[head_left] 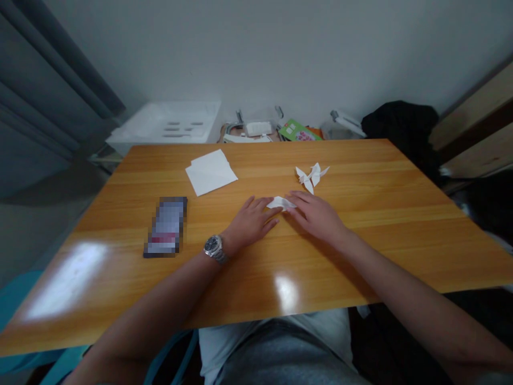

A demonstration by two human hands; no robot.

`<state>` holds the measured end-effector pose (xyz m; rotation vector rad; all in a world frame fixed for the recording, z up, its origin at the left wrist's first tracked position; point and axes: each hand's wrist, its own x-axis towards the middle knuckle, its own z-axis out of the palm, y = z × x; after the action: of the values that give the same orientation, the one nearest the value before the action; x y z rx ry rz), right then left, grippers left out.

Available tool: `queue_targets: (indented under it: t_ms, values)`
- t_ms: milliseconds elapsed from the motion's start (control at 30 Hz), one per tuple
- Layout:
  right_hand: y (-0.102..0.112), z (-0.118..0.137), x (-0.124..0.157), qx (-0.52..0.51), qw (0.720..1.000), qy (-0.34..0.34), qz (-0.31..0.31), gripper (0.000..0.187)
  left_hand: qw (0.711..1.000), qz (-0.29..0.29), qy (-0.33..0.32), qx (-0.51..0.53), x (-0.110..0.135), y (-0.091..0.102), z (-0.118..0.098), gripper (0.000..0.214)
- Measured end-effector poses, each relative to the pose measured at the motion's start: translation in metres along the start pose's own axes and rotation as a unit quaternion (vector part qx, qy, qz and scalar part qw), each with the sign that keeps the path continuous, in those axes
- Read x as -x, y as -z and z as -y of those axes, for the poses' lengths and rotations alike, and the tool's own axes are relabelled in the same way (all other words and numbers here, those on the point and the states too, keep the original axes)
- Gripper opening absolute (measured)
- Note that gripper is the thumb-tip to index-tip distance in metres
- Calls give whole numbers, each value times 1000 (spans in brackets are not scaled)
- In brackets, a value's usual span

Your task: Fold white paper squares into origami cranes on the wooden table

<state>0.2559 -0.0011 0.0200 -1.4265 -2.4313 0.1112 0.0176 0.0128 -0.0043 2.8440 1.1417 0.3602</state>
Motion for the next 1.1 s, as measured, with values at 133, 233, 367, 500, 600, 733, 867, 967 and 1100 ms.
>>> queue_targets:
  t_ms: [133,233,367,500,600,733,867,967,1100]
  values:
    - [-19,-7,-16,-43,997,48,-43,33,1000,-7,1,2,3,1,2,46]
    - [-33,-10,-18,-58,993,79,-61,28,1000,-2,-6,9,8,1,4,47]
    - [-43,-12,-13,-87,988,97,-83,25,1000,-1,11,26,10,6,3,46]
    - [-41,-14,-9,-110,984,120,-69,25,998,-17,27,46,8,11,4,40]
    - [-39,-15,-9,-121,982,132,-52,23,998,-32,27,50,6,11,6,37]
    - [-37,-15,-10,-139,982,121,-40,22,997,-43,26,52,5,6,8,35]
    - [-35,-15,-10,-158,980,117,-33,16,997,-46,25,57,4,3,9,30]
    - [-34,-14,-10,-163,979,120,-28,14,997,-50,20,64,4,3,8,28]
    - [-33,-13,-9,-171,977,123,-25,15,996,-49,19,69,5,4,7,25]
